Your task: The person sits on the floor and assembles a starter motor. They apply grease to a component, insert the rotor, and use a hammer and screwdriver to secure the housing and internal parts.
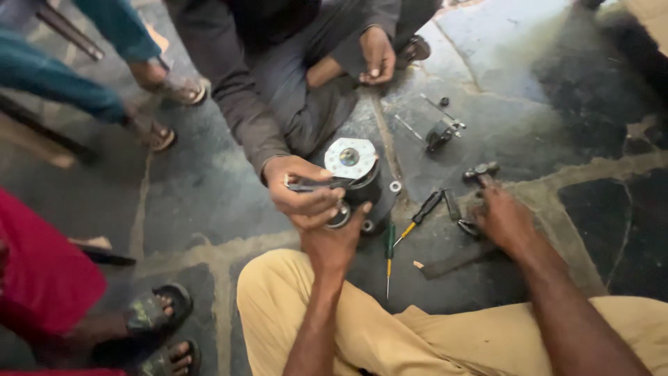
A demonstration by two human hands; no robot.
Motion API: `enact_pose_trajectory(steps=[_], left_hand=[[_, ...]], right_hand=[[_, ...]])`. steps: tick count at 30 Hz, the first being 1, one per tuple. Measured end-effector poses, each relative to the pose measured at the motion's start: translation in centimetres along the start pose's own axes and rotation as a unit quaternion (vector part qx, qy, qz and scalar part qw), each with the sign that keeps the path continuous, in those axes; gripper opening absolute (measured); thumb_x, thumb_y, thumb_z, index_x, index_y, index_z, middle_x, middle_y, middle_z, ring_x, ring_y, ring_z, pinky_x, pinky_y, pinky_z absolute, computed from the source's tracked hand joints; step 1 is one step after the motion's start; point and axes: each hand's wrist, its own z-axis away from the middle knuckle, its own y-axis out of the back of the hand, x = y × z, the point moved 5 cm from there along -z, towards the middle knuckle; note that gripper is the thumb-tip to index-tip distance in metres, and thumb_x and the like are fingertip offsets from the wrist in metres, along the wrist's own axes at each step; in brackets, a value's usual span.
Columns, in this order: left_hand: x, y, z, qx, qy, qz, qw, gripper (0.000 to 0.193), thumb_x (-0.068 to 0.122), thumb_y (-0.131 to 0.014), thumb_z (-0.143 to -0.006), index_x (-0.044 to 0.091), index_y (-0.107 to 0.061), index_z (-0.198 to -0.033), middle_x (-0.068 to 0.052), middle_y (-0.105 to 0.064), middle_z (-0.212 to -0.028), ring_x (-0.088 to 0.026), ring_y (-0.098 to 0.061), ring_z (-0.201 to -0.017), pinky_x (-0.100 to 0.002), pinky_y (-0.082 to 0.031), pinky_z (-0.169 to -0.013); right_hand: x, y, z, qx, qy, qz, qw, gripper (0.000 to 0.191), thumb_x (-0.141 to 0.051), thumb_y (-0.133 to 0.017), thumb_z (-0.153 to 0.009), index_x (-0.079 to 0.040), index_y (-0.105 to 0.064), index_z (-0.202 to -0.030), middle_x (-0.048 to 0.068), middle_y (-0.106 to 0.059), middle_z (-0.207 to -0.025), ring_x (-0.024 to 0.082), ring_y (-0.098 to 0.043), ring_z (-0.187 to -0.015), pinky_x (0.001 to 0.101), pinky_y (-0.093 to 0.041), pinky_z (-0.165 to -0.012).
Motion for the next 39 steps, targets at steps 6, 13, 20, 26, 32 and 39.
enact_pose_trajectory(steps=[6,13,20,26,32,39], left_hand=[[0.0,-0.6,0.1,0.011,-0.022,0.015,1.0,0.039,0.026,-0.094,-0.073,0.003,-0.075,-0.099,-0.007,-0.075,-0.102,-0.02,-0.071,-0.095,-0.034,-0.056,-0.085],[-0.3,-0.3,0.0,0.031,-0.082,-0.028,0.996,0.031,0.022,-0.094,-0.073,0.002,-0.076,-0.088,-0.008,-0.074,-0.092,-0.021,-0.07,-0.088,-0.036,-0.054,-0.086],[-1.8,-1.5,0.6,-0.011,-0.015,-0.076,0.997,0.037,0.026,-0.096,-0.075,-0.002,-0.074,-0.087,-0.01,-0.075,-0.091,-0.02,-0.068,-0.086,-0.037,-0.052,-0.083],[-2.1,-1.1,0.0,0.033,-0.034,0.025,0.999,0.026,0.023,-0.091,-0.079,0.004,-0.077,-0.091,-0.006,-0.075,-0.089,-0.017,-0.069,-0.082,-0.034,-0.055,-0.079],[-2.2,-1.4,0.0,-0.039,0.043,0.081,0.995,0.016,0.02,-0.088,-0.082,0.011,-0.081,-0.092,-0.002,-0.076,-0.085,-0.014,-0.07,-0.077,-0.032,-0.056,-0.074],[-1.7,-0.2,0.1,-0.011,-0.073,0.159,0.985,0.012,0.017,-0.083,-0.09,0.013,-0.082,-0.101,0.001,-0.082,-0.097,-0.009,-0.074,-0.084,-0.027,-0.059,-0.08]], right_hand=[[-3.5,0.4,0.6,0.211,0.17,0.068,0.96,0.028,-0.021,-0.072,-0.081,-0.007,-0.067,-0.106,0.025,-0.062,-0.138,0.04,-0.063,-0.12,0.0474,-0.053,-0.1],[3.0,2.1,-0.3,0.145,-0.092,0.037,0.984,0.042,-0.02,-0.075,-0.086,0.0,-0.069,-0.123,0.028,-0.065,-0.123,0.045,-0.063,-0.113,0.0518,-0.05,-0.096],[5.5,6.2,0.2,0.198,-0.171,-0.097,0.96,0.032,-0.02,-0.072,-0.088,-0.002,-0.076,-0.114,0.025,-0.072,-0.116,0.042,-0.068,-0.111,0.0504,-0.054,-0.091],[2.4,1.5,3.7,-0.021,0.034,0.199,0.979,0.032,-0.01,-0.069,-0.077,-0.008,-0.072,-0.108,0.022,-0.072,-0.105,0.04,-0.071,-0.1,0.0482,-0.056,-0.083],[2.9,-1.3,3.5,-0.074,0.127,0.262,0.954,0.02,-0.021,-0.058,-0.094,-0.012,-0.058,-0.111,0.013,-0.071,-0.097,0.033,-0.073,-0.096,0.0457,-0.06,-0.085],[3.4,0.6,2.8,-0.229,0.014,0.318,0.92,0.063,-0.032,-0.072,-0.084,-0.009,-0.042,-0.135,0.019,-0.071,-0.111,0.038,-0.072,-0.103,0.0475,-0.06,-0.089]])
